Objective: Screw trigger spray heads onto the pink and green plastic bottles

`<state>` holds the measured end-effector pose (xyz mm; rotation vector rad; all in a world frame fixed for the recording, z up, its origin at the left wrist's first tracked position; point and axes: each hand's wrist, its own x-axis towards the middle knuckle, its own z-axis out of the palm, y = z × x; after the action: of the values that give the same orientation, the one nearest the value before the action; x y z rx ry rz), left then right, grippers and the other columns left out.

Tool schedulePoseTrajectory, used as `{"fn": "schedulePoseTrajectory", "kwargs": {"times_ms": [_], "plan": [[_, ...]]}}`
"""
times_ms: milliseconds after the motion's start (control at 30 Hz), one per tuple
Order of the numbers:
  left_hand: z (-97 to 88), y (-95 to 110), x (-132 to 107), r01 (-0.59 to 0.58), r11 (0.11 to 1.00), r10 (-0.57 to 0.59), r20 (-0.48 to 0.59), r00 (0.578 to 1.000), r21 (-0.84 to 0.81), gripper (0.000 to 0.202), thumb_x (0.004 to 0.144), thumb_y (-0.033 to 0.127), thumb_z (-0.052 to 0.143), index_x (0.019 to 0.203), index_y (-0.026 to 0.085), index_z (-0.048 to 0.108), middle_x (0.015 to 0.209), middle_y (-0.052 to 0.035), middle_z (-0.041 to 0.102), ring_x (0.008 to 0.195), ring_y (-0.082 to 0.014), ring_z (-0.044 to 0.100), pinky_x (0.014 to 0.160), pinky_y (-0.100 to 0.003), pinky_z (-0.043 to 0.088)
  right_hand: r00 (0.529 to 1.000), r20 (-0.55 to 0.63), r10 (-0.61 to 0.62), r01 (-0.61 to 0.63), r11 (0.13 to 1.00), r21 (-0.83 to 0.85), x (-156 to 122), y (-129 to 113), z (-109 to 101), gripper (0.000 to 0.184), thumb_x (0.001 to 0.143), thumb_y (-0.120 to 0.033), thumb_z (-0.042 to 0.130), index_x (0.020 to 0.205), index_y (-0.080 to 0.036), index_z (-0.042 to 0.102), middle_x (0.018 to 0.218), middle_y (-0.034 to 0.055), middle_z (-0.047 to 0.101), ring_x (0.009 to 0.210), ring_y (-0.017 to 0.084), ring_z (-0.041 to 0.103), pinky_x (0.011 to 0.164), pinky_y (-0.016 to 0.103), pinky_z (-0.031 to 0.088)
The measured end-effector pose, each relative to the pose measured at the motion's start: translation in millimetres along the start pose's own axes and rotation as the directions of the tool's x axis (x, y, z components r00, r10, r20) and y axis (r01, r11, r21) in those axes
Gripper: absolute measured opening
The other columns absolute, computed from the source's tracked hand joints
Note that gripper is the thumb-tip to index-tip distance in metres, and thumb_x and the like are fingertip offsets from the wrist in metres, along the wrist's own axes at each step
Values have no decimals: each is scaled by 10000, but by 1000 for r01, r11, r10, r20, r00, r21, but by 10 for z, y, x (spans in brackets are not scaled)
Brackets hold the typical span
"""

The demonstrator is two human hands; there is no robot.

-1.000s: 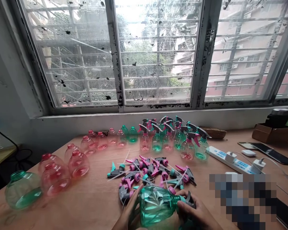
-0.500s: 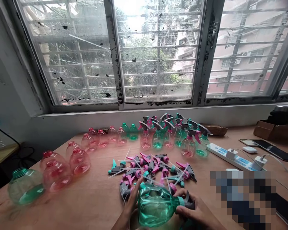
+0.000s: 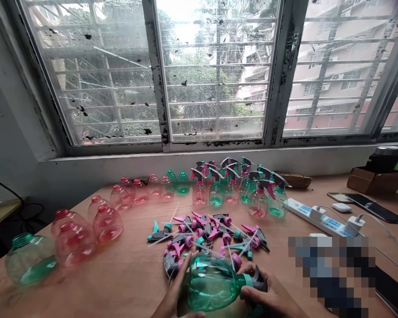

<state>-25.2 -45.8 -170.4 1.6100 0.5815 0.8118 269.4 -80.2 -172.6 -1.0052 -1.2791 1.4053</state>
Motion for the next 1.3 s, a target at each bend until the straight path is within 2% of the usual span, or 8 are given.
{"fn": "schedulePoseTrajectory", "kwargs": {"times_ms": [233,467,600,733,867,1033,1167,1300], "plan": [[61,66,4,-22,998,22,-5,1000,60,970,877,474,716,1584,400,57,1709,-12,133,1561,-340,88,1250,-531,123,1000,8,7,-8,997,71,11,10,-8,468,716,-532,831,925,-181,603,639,-9,700,521,146,616,523,245,432],[9,32,-44,43,999,-43,-2,999,29,1012,799,516,779,1577,408,141,1705,16,155,1561,-364,51,1239,-525,218,1000,26,14,-13,1000,-19,33,85,-24,515,671,-569,847,939,-195,616,610,-30,664,522,153,604,520,248,430],[30,19,-14,26,999,-26,-35,999,23,1023,787,428,822,1576,398,170,1701,-6,179,1551,-372,129,1249,-524,154,1000,-1,9,-9,1000,8,22,68,-27,500,682,-574,835,930,-194,623,613,-23,670,526,159,602,527,257,436],[77,104,1,1,999,1,-62,998,44,993,835,370,789,1582,393,136,1706,3,150,1559,-349,43,1253,-524,90,1000,-3,10,-10,1000,13,20,45,-31,494,697,-569,828,930,-188,616,642,-5,687,541,158,606,537,257,445],[89,249,-7,34,999,-34,3,999,40,1126,737,476,850,1589,357,124,1698,-18,180,1554,-382,75,1250,-558,124,1000,-11,-15,15,999,-37,34,46,-25,500,669,-570,841,922,-194,632,640,-24,651,552,164,604,535,261,447],[85,340,44,82,997,-82,-6,997,9,960,787,594,752,1569,363,247,1660,-8,311,1539,-378,194,1246,-524,209,1000,7,17,-17,1000,-21,23,24,-5,506,659,-593,837,907,-207,625,595,-45,624,507,155,595,517,256,444],[79,330,50,74,997,-73,-29,997,33,1003,742,567,806,1560,390,254,1642,3,361,1531,-380,228,1246,-466,242,1000,-8,16,-17,999,-38,6,-5,-6,495,688,-596,819,916,-204,623,627,-21,673,544,176,627,540,269,459],[51,253,-20,40,997,-38,-17,999,71,1066,729,592,803,1577,354,202,1664,-32,302,1542,-391,177,1251,-541,153,1000,-12,18,-19,999,-28,13,15,-14,506,696,-577,823,952,-192,617,660,-9,689,553,173,637,546,266,450]]}}
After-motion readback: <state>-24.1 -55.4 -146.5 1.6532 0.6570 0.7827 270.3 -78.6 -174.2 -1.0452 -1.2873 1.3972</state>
